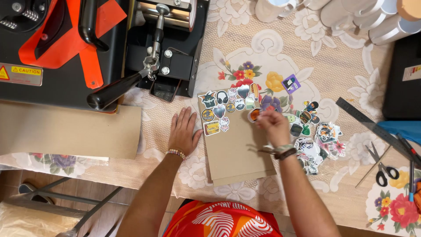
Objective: Stick various decorative stickers onto a cardboard sheet
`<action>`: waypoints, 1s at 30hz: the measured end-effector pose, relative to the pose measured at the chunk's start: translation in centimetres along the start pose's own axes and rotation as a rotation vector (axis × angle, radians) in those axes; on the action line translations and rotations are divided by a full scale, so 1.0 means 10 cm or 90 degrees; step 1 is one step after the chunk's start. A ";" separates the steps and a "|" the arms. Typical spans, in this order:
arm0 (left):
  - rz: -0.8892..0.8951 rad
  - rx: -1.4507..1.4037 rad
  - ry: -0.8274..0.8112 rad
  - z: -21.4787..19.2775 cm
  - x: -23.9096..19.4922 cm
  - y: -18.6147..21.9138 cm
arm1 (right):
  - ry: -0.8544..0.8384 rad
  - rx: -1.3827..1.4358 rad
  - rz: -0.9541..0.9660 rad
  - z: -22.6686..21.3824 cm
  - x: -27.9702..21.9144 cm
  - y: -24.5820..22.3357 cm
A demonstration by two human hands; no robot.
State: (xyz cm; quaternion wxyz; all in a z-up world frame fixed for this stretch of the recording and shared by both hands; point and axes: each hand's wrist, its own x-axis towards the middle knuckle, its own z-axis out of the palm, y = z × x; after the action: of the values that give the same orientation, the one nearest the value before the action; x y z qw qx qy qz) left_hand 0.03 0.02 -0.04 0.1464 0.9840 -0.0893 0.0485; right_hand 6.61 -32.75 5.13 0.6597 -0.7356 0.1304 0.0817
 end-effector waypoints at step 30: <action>-0.018 -0.009 -0.037 -0.02 0.00 0.00 | -0.058 -0.527 -0.148 0.62 0.27 -0.02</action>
State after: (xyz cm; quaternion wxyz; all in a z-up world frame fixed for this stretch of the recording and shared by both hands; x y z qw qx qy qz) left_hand 0.04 0.03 0.12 0.1512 0.9851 -0.0796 0.0175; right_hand 9.54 -26.85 3.78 0.3192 -0.9435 -0.0261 0.0847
